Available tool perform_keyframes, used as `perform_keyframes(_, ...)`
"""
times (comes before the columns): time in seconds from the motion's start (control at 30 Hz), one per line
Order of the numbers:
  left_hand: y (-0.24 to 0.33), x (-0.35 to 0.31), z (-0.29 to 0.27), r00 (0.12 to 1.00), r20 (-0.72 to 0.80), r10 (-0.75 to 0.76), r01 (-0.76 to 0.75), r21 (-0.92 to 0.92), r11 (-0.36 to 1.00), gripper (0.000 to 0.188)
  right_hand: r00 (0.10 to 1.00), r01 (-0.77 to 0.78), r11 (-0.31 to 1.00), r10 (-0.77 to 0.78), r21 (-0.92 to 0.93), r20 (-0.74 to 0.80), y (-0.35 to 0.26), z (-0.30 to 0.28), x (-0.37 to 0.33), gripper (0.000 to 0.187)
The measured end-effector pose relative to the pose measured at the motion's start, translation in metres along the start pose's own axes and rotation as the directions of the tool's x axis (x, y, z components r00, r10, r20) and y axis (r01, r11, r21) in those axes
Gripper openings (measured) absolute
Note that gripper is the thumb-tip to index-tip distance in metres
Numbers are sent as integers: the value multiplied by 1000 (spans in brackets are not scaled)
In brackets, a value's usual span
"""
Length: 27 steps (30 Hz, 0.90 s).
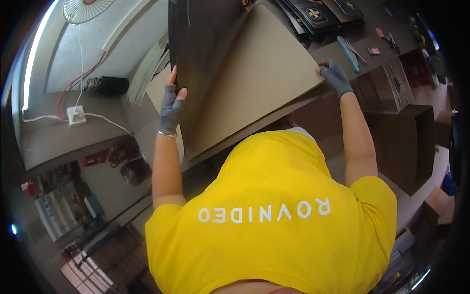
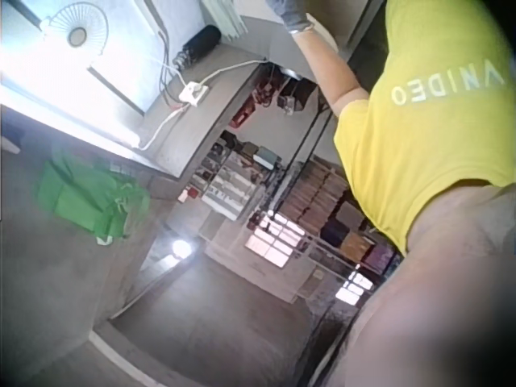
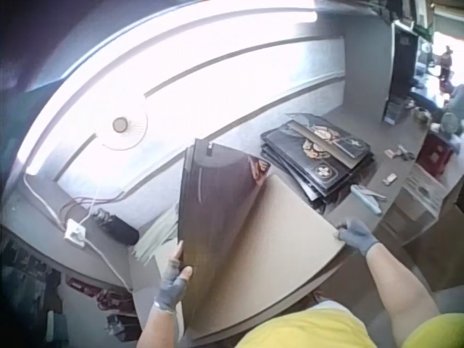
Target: Folding printed cardboard packaging sleeves on a workbench for preparation.
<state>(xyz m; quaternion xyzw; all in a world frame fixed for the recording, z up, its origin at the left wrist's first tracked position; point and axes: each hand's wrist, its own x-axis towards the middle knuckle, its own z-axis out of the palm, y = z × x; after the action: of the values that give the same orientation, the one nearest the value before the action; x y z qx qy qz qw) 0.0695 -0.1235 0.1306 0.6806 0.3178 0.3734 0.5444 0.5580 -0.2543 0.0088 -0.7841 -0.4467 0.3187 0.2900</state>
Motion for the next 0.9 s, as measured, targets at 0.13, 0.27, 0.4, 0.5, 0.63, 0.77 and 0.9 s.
perform_keyframes(0.13,-24,-10,2,995,60,77,-93,326,941,53,971,-227,831,152,509,185,-70,-21,-12,45)
perform_keyframes(0.27,-15,-11,21,986,112,-126,75,376,924,40,952,-194,616,-68,763,297,-96,-33,8,42)
perform_keyframes(0.4,-10,-20,32,986,164,34,-111,486,867,54,915,-186,364,-274,912,296,-151,-34,42,46)
perform_keyframes(0.5,22,0,59,933,304,192,-350,647,677,59,400,-516,-34,-893,856,206,-110,-42,123,19)
perform_keyframes(0.63,0,-18,31,993,114,-14,-48,525,849,40,595,-514,-61,-744,856,304,-210,-28,72,15)
perform_keyframes(0.77,-17,-7,-2,974,33,-223,213,189,959,28,840,-358,257,-330,898,430,-228,-22,48,45)
perform_keyframes(0.9,-9,-2,-14,968,-42,-247,250,84,965,27,910,-255,464,-181,848,372,-232,-10,21,48)
